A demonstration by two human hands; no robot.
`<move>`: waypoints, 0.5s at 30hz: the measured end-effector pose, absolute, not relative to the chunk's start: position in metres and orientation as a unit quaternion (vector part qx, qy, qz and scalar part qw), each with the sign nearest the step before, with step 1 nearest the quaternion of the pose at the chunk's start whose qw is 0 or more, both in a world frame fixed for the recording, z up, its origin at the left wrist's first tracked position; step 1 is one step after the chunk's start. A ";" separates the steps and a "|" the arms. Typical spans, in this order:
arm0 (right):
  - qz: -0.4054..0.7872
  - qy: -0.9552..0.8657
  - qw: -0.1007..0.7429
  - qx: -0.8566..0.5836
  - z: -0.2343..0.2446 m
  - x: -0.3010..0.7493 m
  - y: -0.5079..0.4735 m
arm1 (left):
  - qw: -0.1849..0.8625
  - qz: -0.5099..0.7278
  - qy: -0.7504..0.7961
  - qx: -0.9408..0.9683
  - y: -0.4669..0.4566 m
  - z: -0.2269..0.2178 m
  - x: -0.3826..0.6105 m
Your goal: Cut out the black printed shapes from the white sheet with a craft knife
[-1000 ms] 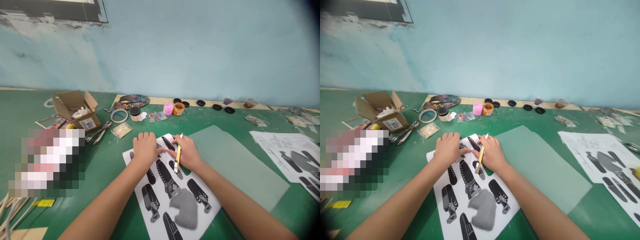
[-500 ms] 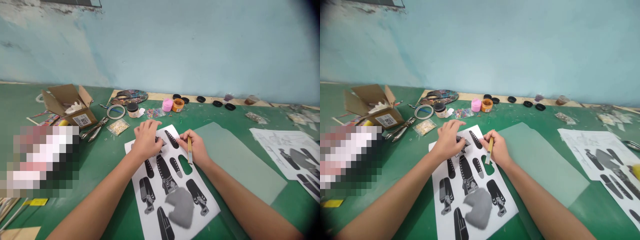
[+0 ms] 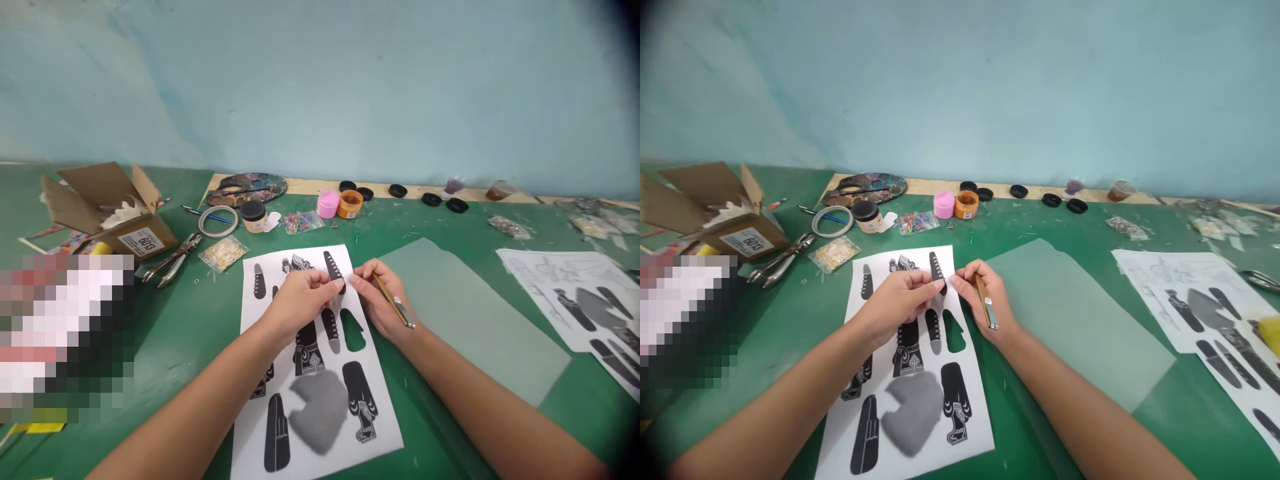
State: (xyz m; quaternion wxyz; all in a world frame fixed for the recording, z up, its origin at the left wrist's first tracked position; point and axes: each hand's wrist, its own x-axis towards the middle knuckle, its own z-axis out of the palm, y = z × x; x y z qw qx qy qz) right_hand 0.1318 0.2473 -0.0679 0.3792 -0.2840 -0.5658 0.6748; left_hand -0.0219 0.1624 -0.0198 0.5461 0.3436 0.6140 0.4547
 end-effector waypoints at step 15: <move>0.651 -0.616 0.354 -0.268 -0.068 0.133 0.248 | 0.637 0.465 0.557 0.261 0.162 -0.017 -0.023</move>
